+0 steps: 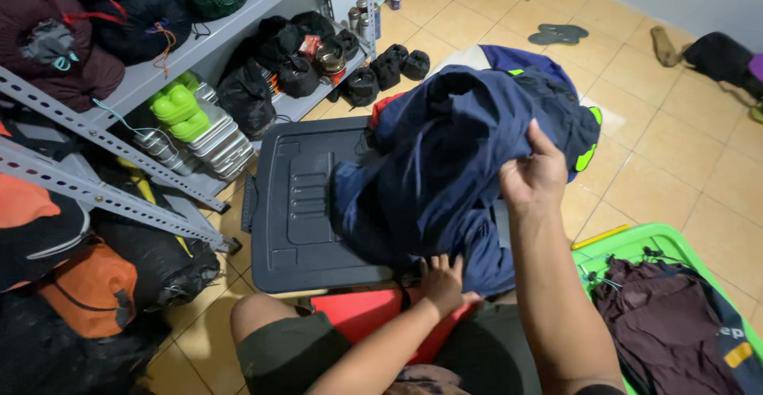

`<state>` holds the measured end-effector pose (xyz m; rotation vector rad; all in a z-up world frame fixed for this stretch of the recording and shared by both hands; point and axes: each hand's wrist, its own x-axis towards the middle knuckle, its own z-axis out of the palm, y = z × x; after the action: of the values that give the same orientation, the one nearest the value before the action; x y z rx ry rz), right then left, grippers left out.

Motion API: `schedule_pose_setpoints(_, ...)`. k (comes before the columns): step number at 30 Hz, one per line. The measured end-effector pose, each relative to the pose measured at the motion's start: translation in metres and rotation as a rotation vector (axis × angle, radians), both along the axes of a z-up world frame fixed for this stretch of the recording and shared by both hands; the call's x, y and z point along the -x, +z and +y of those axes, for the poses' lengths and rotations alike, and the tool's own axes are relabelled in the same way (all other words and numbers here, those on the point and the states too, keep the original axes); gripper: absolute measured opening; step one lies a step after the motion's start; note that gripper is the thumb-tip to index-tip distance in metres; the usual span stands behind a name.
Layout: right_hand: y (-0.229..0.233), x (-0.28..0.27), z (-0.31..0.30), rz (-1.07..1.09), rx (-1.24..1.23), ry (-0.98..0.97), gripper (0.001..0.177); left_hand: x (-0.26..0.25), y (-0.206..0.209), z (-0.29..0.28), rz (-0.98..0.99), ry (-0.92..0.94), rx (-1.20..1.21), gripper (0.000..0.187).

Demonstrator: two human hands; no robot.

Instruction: The person folds a green garment and places it into a red storage bag, then unfolds and spreads out a larger blue and red jacket.

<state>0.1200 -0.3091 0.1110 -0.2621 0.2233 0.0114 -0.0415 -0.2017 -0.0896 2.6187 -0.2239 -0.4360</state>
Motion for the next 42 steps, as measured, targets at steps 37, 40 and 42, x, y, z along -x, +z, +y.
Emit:
schedule_pose_setpoints(37, 0.002, 0.128, -0.086, -0.061, 1.056, 0.321, 0.043, -0.11, 0.071, 0.082, 0.367, 0.782, 1.069, 0.03)
schedule_pose_setpoints(40, 0.001, 0.133, -0.087, -0.035, 1.038, 0.288, 0.046, -0.116, 0.042, 0.073, 0.248, 0.896, 1.019, 0.017)
schedule_pose_setpoints(42, -0.003, 0.128, -0.092, -0.002, 1.016, 0.239, 0.047, -0.112, 0.019, 0.095, 0.252, 1.004, 1.016, 0.037)
